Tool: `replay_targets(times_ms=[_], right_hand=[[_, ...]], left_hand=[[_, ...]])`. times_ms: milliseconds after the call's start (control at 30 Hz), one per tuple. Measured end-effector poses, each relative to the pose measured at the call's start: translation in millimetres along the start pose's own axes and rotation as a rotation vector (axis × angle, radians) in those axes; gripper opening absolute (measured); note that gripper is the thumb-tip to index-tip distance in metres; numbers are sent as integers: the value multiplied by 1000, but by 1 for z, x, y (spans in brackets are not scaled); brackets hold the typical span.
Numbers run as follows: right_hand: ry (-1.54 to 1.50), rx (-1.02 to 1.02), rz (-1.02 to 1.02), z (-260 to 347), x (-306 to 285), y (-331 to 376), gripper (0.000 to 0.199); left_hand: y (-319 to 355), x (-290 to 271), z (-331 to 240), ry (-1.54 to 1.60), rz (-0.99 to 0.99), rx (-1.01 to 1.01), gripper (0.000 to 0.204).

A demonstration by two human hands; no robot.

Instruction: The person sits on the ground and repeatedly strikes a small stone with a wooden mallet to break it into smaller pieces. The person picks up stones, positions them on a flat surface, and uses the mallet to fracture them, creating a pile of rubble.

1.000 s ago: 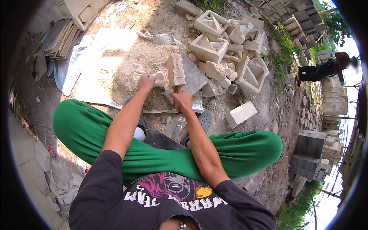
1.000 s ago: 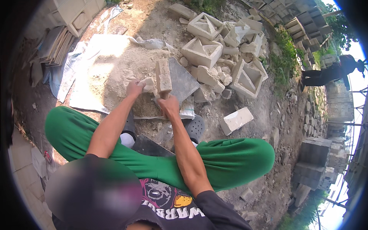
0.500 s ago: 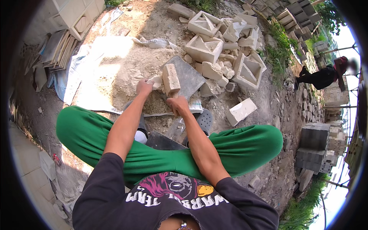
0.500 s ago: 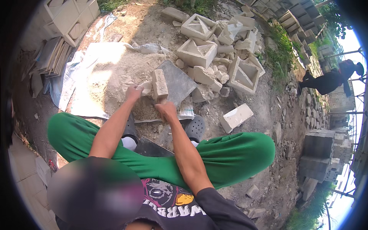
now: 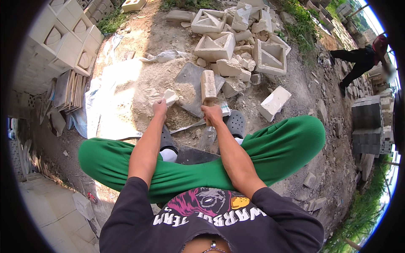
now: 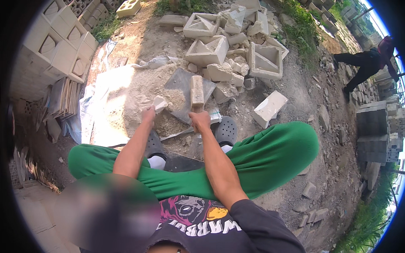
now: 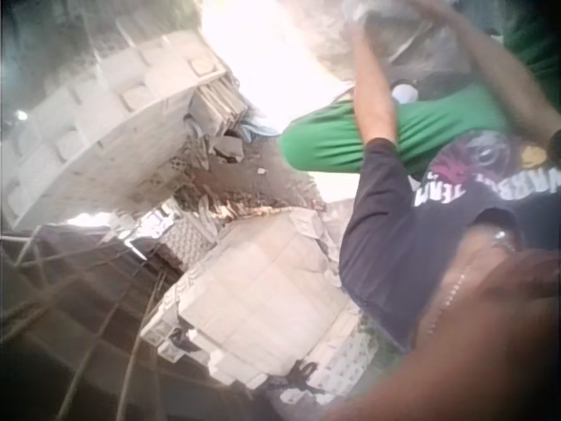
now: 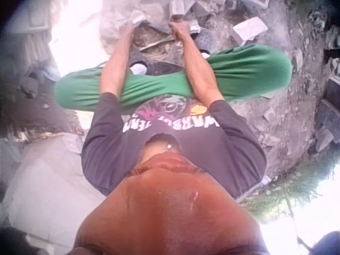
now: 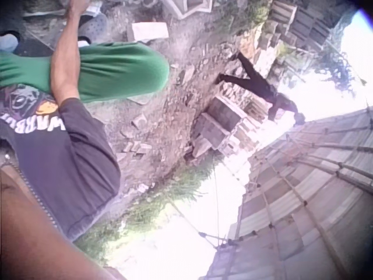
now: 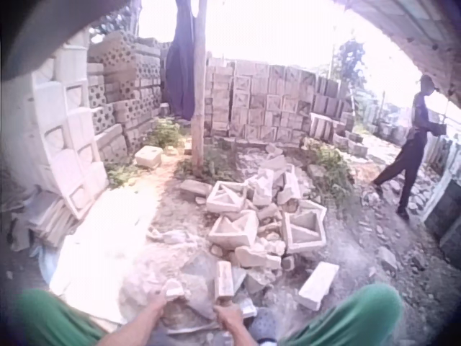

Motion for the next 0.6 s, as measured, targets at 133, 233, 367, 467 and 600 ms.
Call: replay_targets(times_ms=[133, 233, 367, 467, 600], right_hand=[[76, 13, 48, -3, 1, -6, 30], [67, 37, 63, -5, 2, -5, 32], [-26, 54, 77, -8, 6, -6, 31], [-71, 58, 75, -7, 10, -4, 25], [-66, 47, 43, -10, 6, -8, 23]], left_hand=[[-1, -14, 18, 81, -147, -32, 28], [1, -29, 22, 3, -191, -68, 28], [25, -30, -7, -387, -500, 339, 26], [46, -18, -33, -430, -298, 794, 26], [89, 21, -68, -461, 308, 703, 28]])
Point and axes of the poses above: each hand's wrist, its own y-axis away from the middle knuckle, its own x-axis out of the palm, z = x × y, the point moved 2 cm from there along -y, towards the middle knuckle, and after that the axes turned 4 degrees about -z, right-handed, at the moved point
